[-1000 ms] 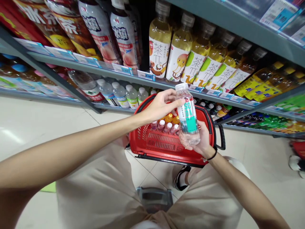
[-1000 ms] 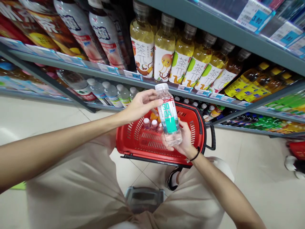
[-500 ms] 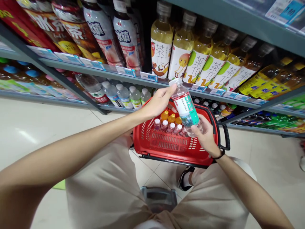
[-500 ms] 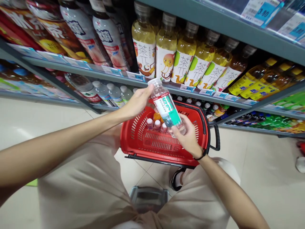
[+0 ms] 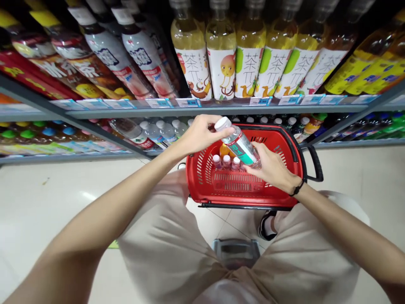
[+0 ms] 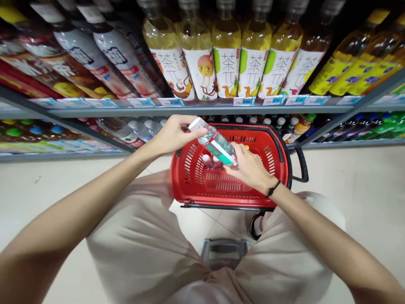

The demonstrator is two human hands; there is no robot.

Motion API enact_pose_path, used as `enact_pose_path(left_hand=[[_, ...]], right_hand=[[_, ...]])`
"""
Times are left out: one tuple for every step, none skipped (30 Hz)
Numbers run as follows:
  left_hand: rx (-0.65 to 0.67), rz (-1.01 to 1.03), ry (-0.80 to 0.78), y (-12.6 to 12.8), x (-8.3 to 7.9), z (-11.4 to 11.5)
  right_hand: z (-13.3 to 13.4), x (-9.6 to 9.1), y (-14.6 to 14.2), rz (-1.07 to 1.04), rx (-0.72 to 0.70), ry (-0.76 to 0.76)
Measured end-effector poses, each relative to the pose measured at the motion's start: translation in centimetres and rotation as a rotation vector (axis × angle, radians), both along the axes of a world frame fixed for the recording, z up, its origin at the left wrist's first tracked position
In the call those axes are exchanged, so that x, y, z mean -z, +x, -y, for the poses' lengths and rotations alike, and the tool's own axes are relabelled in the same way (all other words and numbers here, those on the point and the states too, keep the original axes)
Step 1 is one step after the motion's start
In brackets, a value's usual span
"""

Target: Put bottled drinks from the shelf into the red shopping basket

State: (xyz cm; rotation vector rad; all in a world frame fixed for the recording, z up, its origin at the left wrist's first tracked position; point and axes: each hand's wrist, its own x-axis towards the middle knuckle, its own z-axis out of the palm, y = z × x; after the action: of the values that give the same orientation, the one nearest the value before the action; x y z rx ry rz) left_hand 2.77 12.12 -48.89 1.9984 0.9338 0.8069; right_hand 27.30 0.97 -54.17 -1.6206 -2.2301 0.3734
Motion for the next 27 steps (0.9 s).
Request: enact_pose_path(left_hand=[[0.022, -0.047, 0.018, 0.0, 0.2, -0.1], [0.038, -0.097, 0.03, 0.1, 0.5, -0.1], [0.048, -0.156, 0.036, 0.3, 0.9, 0.0], [0.053, -0.223, 0.039, 0.5, 1.3, 0.0], [0.064, -0.297, 0.043, 0.8, 1.8, 0.1], [0.085, -0.374, 0.052, 1.2, 2.3, 0.2], [0.115, -0.451, 0.065, 1.5, 3.0, 0.3], [0.15, -0.527, 0.08, 1.9, 3.7, 0.3], [0.185, -0.603, 0.093, 2.1, 4.6, 0.2], [0.216, -0.686, 0.1, 2.4, 5.5, 0.1], [0.242, -0.773, 0.102, 2.5, 6.6, -0.1], [0.26, -0.857, 0.099, 2.6, 7.7, -0.3], [0.279, -0.931, 0.091, 2.6, 8.8, -0.6], [0.3, -0.99, 0.081, 2.6, 10.0, -0.8], [0.323, -1.038, 0.07, 2.6, 11.2, -1.0], [0.343, -1.08, 0.057, 2.6, 12.3, -1.1], [0.359, -1.121, 0.045, 2.7, 13.4, -1.2], [0.371, -1.167, 0.036, 2.8, 14.5, -1.3], [0.38, -1.213, 0.031, 2.9, 15.4, -1.3], [0.386, -1.257, 0.029, 3.0, 16.3, -1.3], [0.393, -1.295, 0.031, 3.1, 17.0, -1.2], [0.398, -1.327, 0.035, 3.2, 17.7, -1.2], [0.404, -1.355, 0.038, 3.2, 18.2, -1.1], [0.407, -1.381, 0.039, 3.2, 18.6, -1.1], [0.406, -1.407, 0.038, 3.1, 19.0, -1.1], [0.402, -1.433, 0.034, 3.0, 19.4, -1.0], [0.393, -1.458, 0.026, 2.9, 19.6, -1.0]], right_hand=[[-0.1, 0.0, -0.1, 0.059, -0.019, -0.038], [-0.2, 0.0, -0.2, 0.122, -0.039, -0.073], [-0.3, 0.1, -0.2, 0.187, -0.059, -0.106], [-0.5, 0.2, -0.3, 0.252, -0.082, -0.141], [-0.6, 0.3, -0.3, 0.313, -0.111, -0.181], [-0.7, 0.5, -0.2, 0.363, -0.141, -0.228], [-0.9, 0.6, -0.1, 0.401, -0.17, -0.28], [-1.0, 0.8, 0.1, 0.434, -0.191, -0.334], [-1.0, 1.0, 0.3, 0.466, -0.203, -0.391], [-1.1, 1.1, 0.5, 0.496, -0.205, -0.446], [-1.1, 1.2, 0.7, 0.524, -0.202, -0.494], [-1.1, 1.3, 0.9, 0.547, -0.197, -0.531], [-1.1, 1.3, 1.0, 0.557, -0.193, -0.553], [-1.1, 1.2, 1.1, 0.554, -0.193, -0.567], [-1.0, 1.1, 1.1, 0.544, -0.196, -0.574], [-1.0, 0.9, 1.1, 0.534, -0.198, -0.579], [-1.0, 0.8, 1.0, 0.53, -0.203, -0.59], [-1.0, 0.6, 0.9, 0.531, -0.209, -0.605], [-1.0, 0.5, 0.8, 0.536, -0.215, -0.623], [-0.9, 0.3, 0.7, 0.542, -0.218, -0.641], [-0.9, 0.2, 0.6, 0.546, -0.218, -0.653], [-0.9, 0.2, 0.4, 0.546, -0.218, -0.662], [-0.9, 0.1, 0.4, 0.541, -0.216, -0.669], [-0.9, 0.0, 0.3, 0.535, -0.213, -0.673], [-0.8, 0.0, 0.2, 0.527, -0.21, -0.674], [-0.8, -0.1, 0.2, 0.52, -0.207, -0.675], [-0.8, -0.2, 0.2, 0.514, -0.205, -0.677]])
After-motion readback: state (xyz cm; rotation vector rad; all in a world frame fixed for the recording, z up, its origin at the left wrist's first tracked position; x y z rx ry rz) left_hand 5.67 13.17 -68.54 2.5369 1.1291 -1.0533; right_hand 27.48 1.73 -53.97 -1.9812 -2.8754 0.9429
